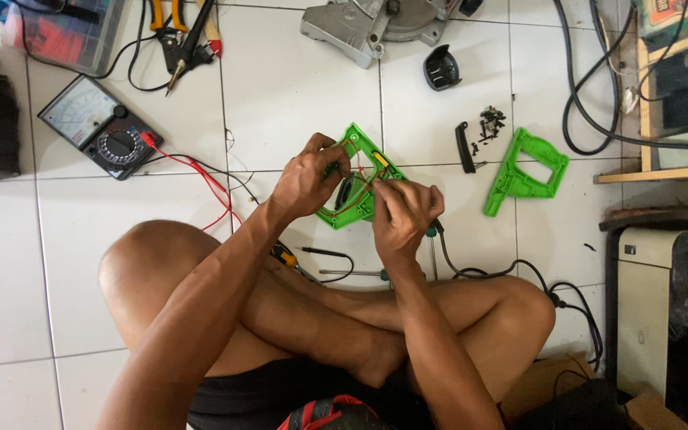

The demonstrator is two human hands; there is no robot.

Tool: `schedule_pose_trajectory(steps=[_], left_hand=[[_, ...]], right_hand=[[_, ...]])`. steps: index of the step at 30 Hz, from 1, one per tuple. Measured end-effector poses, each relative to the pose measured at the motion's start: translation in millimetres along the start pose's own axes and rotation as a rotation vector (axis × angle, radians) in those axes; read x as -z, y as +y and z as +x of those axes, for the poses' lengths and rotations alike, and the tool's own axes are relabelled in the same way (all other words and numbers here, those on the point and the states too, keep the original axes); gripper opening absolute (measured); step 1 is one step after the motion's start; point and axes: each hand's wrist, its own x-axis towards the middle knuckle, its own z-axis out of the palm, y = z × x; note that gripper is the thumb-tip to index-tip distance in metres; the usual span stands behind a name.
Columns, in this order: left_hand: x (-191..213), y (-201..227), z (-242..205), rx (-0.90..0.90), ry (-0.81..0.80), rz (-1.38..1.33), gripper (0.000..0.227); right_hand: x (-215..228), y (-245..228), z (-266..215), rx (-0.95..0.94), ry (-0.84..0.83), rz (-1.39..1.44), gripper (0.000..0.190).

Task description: The person sits on the floor and disassembles a green power tool, removing the handle and casing to access the internal motor and wiring. They use a screwdriver to loosen screws and a multimeter to test electrical connections within the device.

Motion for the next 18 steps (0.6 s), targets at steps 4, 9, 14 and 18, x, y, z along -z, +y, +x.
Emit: schedule_pose_trajectory(steps=[4,9,14,18], left_hand=[[2.6,3.7,-1.9,-0.021,0.007,0.008,0.012],[-1.1,-5.5,-1.2,-0.015,0.013,-0.005,0.01],[-3.5,-5.2,-1.1,-0.046,0.026,-0.019,0.008],[-11.8,-22.2,5.3,-0.053,0.053,-0.059,0.017]], right_hand=[[-0.4,-3.8,-3.0,0.013,0.0,-0.015,0.017],[0.7,-11.0,-1.5,0.012,0.019,0.025,0.015],[5.0,-12.1,-2.2,0.02,0.009,0.037,0.017],[6.5,-8.3,-10.0,0.007,-0.005,0.026,0.021]])
